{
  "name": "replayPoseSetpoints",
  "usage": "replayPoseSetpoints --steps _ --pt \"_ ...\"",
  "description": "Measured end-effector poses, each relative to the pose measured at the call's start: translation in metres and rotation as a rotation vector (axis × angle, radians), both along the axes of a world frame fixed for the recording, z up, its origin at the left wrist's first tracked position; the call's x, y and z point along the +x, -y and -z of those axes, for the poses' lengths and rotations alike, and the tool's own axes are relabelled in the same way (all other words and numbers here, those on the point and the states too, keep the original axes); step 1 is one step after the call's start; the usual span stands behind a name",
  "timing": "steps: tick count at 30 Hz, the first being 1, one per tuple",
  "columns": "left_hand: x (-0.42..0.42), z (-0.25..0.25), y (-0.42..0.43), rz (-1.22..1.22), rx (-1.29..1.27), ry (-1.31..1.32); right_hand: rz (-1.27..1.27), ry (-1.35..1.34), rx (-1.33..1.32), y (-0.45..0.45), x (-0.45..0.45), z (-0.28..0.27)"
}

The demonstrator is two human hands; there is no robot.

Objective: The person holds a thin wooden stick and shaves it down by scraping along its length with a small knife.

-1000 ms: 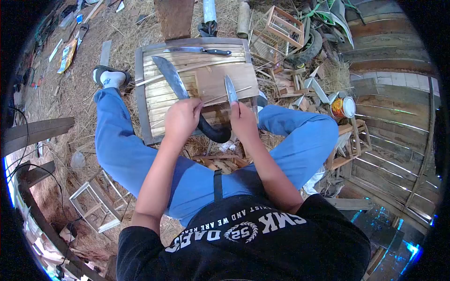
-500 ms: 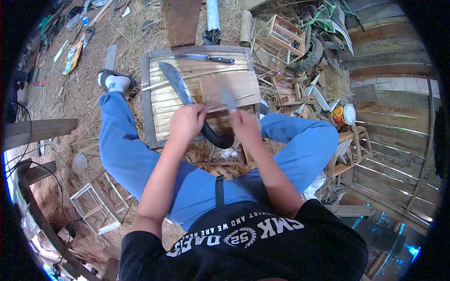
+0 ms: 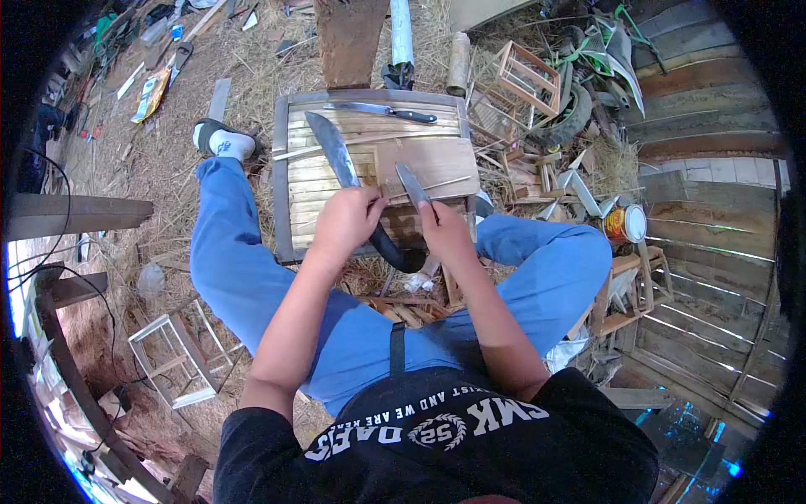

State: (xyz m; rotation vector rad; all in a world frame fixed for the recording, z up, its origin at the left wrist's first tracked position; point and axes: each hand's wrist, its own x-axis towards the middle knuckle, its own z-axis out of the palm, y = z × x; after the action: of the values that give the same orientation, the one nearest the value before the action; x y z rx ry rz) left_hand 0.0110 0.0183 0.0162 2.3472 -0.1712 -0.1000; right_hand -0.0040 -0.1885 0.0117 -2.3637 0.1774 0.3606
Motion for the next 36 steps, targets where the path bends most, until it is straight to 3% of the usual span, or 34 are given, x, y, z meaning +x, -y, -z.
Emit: replayPoseSetpoints --steps 7,11,19,26,31,33,36 --pt "-0.016 -0.017 -0.039 -0.038 0.16 0.006 0.032 0.03 -0.015 0.019 0.006 0.009" --pt "-0.017 0.004 -0.033 0.0 -0.048 0.055 0.104 0.038 0.001 0.031 0.011 -0.006" --pt "0.0 0.01 0.005 0.022 -0.052 0.091 0.141 0.129 -0.096 0.076 0.026 0.026" --pt "0.005 0.011 0.003 0.002 -0.134 -0.015 0.254 0.087 0.004 0.096 0.035 0.048" --pt "0.009 0.01 0.003 0.013 -0.108 -0.027 0.341 0.075 0.038 0.064 0.02 0.033" --pt "0.011 0.012 0.001 0.018 -0.112 -0.045 0.135 0.239 0.061 0.028 0.002 0.019" --pt "0.011 0.013 0.001 0.031 -0.143 -0.038 -0.03 0.188 -0.059 -0.002 -0.003 0.008"
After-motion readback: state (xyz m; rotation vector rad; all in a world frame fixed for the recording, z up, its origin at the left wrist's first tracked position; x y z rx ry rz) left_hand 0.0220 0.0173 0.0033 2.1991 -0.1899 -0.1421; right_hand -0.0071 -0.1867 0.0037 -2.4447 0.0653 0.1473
